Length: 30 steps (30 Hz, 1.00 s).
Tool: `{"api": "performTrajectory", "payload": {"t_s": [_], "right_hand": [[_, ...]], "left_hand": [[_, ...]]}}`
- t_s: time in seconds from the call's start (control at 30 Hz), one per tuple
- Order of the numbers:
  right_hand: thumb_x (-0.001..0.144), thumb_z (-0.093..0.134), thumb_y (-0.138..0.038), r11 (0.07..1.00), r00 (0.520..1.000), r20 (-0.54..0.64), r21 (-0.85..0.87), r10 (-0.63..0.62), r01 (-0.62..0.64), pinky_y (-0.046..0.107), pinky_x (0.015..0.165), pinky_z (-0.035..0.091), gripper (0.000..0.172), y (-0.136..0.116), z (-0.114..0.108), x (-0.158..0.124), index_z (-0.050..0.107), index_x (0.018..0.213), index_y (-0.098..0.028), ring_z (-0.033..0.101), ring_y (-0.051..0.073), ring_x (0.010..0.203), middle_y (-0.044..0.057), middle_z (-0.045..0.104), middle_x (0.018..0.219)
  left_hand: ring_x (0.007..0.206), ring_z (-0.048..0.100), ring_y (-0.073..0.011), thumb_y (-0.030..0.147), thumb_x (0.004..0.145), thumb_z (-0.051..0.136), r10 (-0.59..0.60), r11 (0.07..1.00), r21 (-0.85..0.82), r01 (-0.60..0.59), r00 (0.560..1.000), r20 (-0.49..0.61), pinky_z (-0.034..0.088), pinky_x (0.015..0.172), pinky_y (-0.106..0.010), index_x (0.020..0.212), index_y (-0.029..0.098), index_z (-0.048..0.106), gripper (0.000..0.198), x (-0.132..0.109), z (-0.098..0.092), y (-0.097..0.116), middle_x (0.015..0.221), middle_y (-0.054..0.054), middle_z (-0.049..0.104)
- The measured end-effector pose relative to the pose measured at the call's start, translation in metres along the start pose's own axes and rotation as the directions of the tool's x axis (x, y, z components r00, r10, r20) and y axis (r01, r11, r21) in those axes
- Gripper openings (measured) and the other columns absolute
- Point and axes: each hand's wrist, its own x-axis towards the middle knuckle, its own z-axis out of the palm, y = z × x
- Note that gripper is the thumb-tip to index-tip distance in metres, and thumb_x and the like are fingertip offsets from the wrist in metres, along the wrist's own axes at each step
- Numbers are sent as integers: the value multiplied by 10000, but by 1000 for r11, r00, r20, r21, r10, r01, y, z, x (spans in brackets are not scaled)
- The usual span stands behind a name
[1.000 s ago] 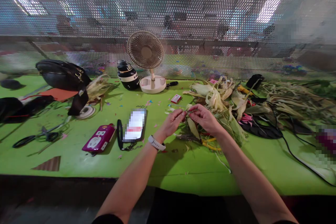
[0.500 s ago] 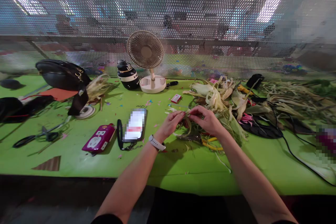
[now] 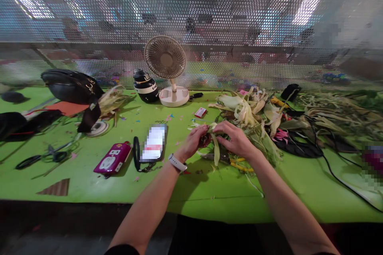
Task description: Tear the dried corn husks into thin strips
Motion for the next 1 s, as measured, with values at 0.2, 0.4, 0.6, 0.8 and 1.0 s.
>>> {"api": "performTrajectory", "payload": {"t_s": [0.2,0.4,0.6,0.8,1.0], "right_hand": [[882,537,-226,961,992,-94,-272,-83,54,453,1035,341,190,-3,-2,2,685,980,-294,561,203,1044,29,683,992],[870,536,-189,958,987,-125,-280,-101,63,485,1088,280,237,-3,-2,2,707,983,-308,544,206,1101,9,706,970],[890,514,-181,956,982,-137,-280,-131,88,416,956,416,235,2,2,3,703,1001,-267,558,205,944,42,689,899],[907,488,-177,951,976,-165,-298,-140,86,389,906,422,203,4,5,3,679,957,-226,560,206,874,51,685,852],[905,484,-182,974,975,-216,-228,-59,8,361,801,436,186,2,6,4,665,911,-224,544,209,827,58,658,819]], "left_hand": [[565,433,-114,548,767,580,177,939,287,-190,982,73,336,552,-253,689,186,540,373,0,3,1,615,19,503],[614,418,-135,455,886,447,335,751,563,-345,934,126,340,625,-275,648,197,473,352,4,3,-1,637,12,448],[757,472,-165,401,894,472,559,489,753,-441,821,117,363,714,-291,695,184,535,301,9,-1,-7,737,-21,502],[773,494,-148,339,897,498,622,485,719,-497,775,116,402,715,-278,731,181,512,231,9,0,-9,773,-19,508],[957,508,-164,256,907,479,665,393,725,-566,719,201,416,876,-316,785,182,514,147,8,2,-9,962,-63,524]]}}
